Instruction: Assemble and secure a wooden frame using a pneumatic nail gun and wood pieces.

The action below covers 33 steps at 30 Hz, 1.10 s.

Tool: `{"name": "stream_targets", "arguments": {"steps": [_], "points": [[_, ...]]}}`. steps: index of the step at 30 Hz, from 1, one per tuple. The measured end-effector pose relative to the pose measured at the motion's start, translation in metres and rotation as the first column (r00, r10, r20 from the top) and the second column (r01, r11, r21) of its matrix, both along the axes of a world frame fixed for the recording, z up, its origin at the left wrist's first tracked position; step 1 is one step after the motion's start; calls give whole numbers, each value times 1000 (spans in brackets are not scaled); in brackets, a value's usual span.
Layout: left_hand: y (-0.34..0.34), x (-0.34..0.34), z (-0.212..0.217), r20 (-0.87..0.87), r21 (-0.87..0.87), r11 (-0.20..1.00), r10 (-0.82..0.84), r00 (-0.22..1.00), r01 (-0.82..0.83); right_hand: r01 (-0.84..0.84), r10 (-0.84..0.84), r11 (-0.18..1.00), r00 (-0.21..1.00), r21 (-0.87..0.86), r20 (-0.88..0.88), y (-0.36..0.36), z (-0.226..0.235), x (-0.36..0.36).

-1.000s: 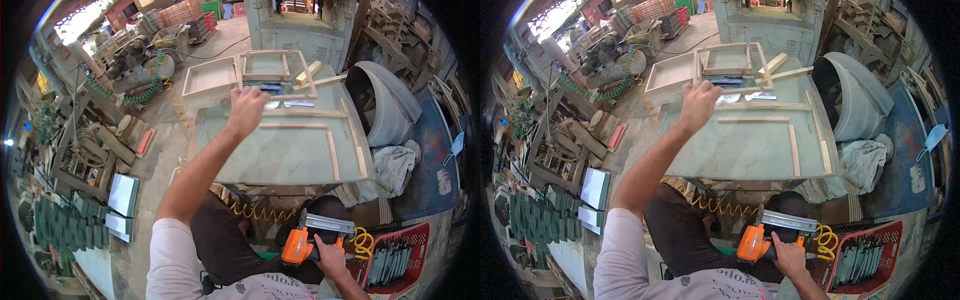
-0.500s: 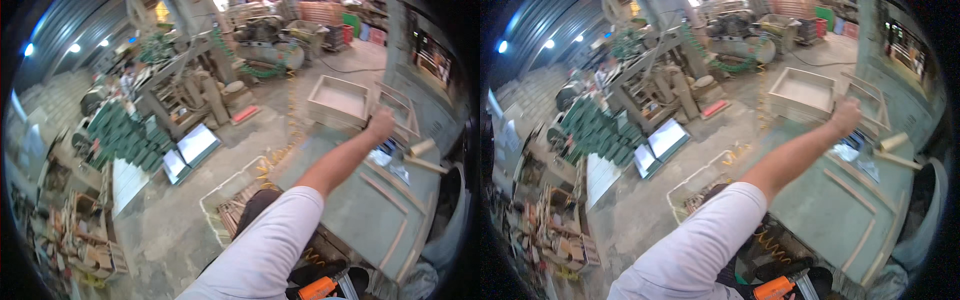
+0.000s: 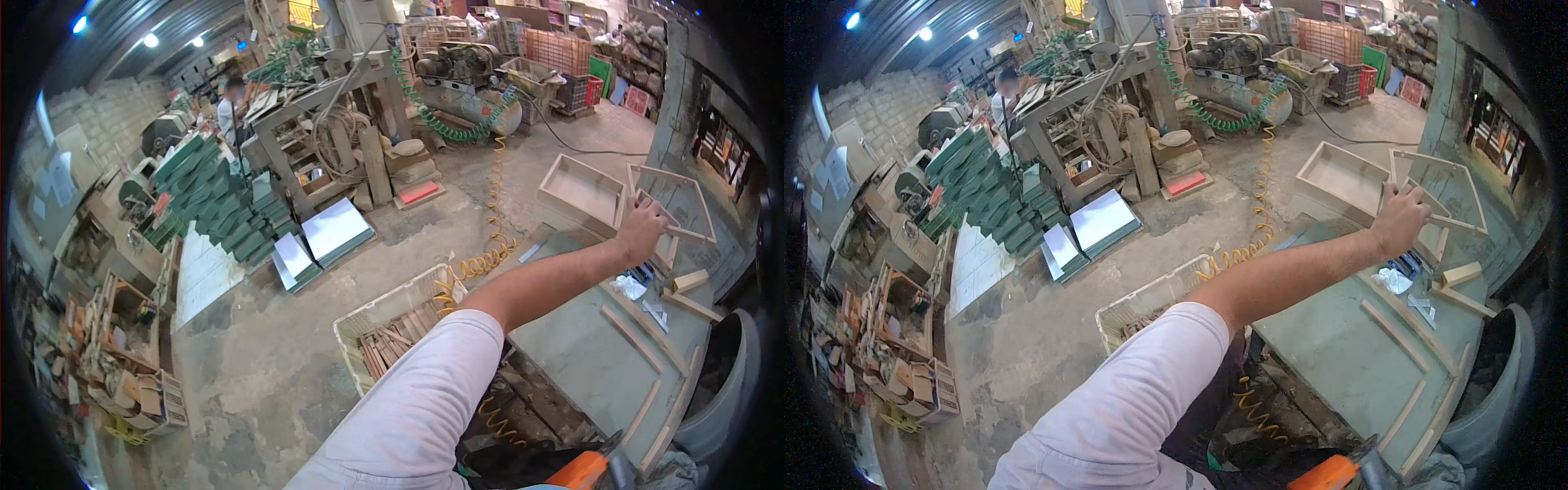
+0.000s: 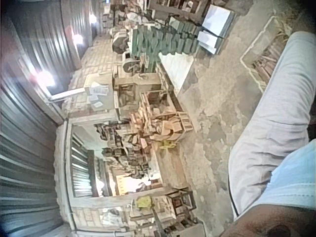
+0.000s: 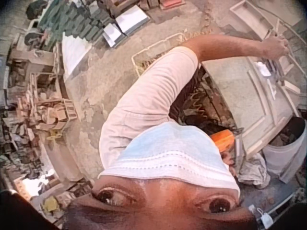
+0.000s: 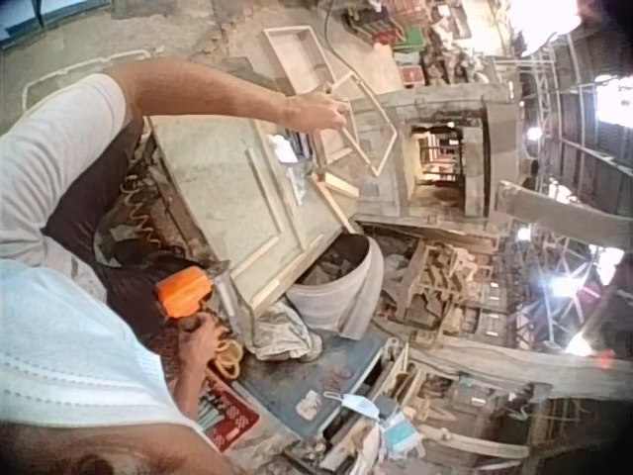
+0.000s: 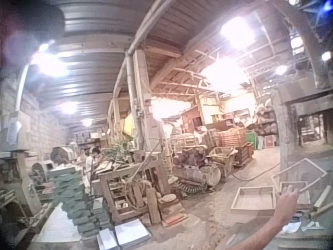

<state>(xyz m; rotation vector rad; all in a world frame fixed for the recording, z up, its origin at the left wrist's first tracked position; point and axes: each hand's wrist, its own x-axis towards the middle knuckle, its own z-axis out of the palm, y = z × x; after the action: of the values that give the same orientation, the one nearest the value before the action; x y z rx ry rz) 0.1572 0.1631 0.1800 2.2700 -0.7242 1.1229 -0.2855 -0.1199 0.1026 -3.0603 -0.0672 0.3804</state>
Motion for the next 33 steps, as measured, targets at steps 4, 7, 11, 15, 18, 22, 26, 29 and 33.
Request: {"name": "stream_targets", "arguments": {"steps": [4,7,11,15,18,22,26,29,33], "points": [[22,-49,24,31,-102,994,-43,999,46,-94,126,972,982,-216,139,-30,18,57],[28,-91,30,19,-302,949,-84,996,86,-125,159,978,964,-166,213,-50,12,115],[49,-160,23,-55,-449,882,-186,981,142,-210,144,977,796,45,588,-40,-21,191],[76,-214,16,-103,-504,838,-297,949,208,-91,54,994,876,54,479,-28,-23,220],[87,-231,4,-233,-742,629,-568,789,233,-21,-40,988,921,152,386,-35,-24,217],[99,-243,17,-241,-790,568,-633,735,231,29,-82,985,947,170,311,-16,-4,208],[59,-232,17,-170,-848,464,-696,697,257,-236,-220,590,873,772,435,50,53,194],[24,-226,10,-146,-820,501,-652,744,278,-222,-286,233,915,947,285,102,95,185],[5,-221,-3,-66,-547,809,-296,953,213,-252,-414,190,856,949,310,164,116,203]]}}
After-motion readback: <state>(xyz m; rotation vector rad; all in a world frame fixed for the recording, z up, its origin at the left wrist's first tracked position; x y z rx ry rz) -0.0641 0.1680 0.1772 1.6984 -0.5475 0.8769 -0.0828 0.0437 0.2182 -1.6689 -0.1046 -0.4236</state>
